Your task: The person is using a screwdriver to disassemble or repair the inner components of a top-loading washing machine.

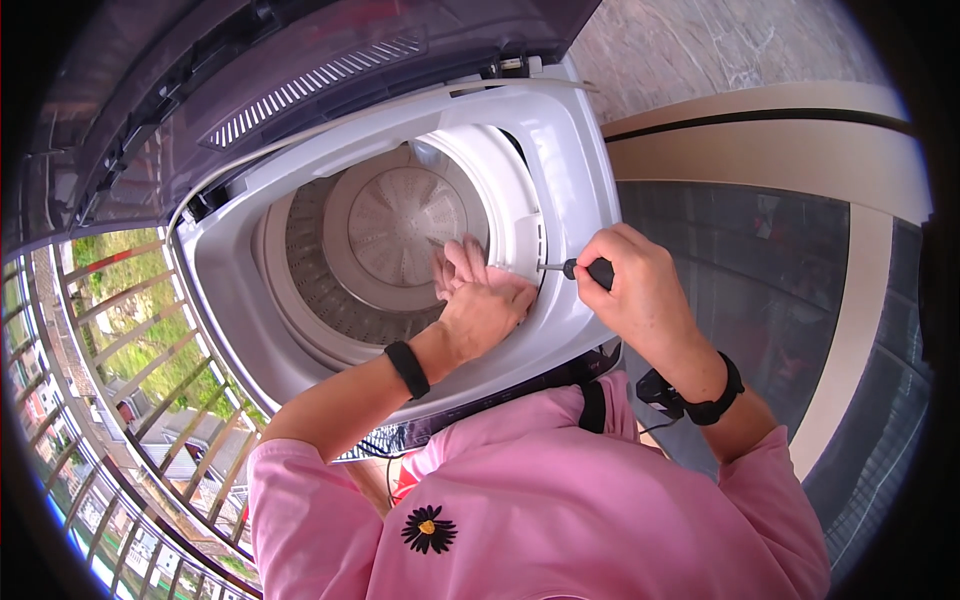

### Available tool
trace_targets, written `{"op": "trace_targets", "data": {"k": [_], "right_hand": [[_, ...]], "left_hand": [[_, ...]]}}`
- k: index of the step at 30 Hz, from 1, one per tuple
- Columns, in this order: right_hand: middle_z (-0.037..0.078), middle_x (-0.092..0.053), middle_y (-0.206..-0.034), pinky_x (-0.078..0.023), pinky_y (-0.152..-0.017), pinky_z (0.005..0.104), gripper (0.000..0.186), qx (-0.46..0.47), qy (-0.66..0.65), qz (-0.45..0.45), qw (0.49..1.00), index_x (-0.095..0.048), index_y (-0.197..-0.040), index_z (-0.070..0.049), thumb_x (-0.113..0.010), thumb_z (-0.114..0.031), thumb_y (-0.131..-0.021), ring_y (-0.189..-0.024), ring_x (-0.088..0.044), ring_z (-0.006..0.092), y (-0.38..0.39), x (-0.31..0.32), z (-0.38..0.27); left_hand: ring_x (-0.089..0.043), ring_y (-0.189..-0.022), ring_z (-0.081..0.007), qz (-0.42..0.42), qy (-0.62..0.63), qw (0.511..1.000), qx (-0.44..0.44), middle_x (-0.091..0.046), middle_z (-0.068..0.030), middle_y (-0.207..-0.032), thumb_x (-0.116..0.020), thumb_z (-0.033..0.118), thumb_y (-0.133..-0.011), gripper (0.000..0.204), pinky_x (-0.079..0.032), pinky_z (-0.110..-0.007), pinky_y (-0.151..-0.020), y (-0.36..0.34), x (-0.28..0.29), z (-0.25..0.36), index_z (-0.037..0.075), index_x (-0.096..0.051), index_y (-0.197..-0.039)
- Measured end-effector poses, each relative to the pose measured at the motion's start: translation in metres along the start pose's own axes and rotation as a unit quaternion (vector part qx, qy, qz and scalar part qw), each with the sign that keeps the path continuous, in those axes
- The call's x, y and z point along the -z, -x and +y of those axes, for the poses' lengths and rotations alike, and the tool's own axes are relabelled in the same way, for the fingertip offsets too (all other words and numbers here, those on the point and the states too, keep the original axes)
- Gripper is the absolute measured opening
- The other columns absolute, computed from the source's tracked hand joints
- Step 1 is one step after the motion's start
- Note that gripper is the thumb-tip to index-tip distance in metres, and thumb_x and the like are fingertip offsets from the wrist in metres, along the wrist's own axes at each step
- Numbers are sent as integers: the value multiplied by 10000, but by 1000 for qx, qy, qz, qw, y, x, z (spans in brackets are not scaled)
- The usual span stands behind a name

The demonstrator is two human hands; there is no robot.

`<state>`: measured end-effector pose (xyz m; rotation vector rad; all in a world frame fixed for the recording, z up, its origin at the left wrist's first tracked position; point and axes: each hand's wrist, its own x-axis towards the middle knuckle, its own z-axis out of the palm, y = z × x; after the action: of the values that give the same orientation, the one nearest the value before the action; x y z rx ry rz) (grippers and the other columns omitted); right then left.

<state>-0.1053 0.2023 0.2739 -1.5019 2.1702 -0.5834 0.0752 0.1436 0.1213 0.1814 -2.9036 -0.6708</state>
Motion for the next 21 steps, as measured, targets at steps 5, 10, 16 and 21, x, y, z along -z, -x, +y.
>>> {"op": "trace_targets", "data": {"k": [5,10,16,21], "right_hand": [[121,-609,-777,-499,-616,349,154,-36,-4,-13,999,-575,-775,-21,-707,30,-715,-690,-631,321,-2,1,-4],[107,-595,-762,-495,-587,361,152,-23,-5,0,1000,-578,-781,-40,-710,7,-722,-649,-616,300,-2,-2,0],[94,-574,-748,-490,-553,370,157,-5,3,6,1000,-578,-789,-57,-715,-14,-727,-596,-598,276,1,-3,0],[92,-566,-754,-484,-539,365,159,1,-6,4,1000,-572,-794,-56,-710,-5,-732,-572,-586,268,0,-2,-3]], "left_hand": [[-674,-594,-258,-129,38,991,27,-670,-72,-776,-559,134,-829,220,-516,-368,-476,-2,4,2,87,-621,-1035],[-695,-715,-262,-32,68,997,-15,-681,-66,-804,-568,163,-830,153,-547,-397,-626,4,5,-8,108,-657,-942],[-617,-881,-318,-78,21,995,64,-703,28,-951,-624,231,-837,128,-463,-505,-741,-6,17,-10,211,-717,-922],[-622,-795,-223,21,158,985,60,-699,76,-893,-705,211,-765,102,-419,-454,-674,-7,-4,-17,184,-705,-863]]}}
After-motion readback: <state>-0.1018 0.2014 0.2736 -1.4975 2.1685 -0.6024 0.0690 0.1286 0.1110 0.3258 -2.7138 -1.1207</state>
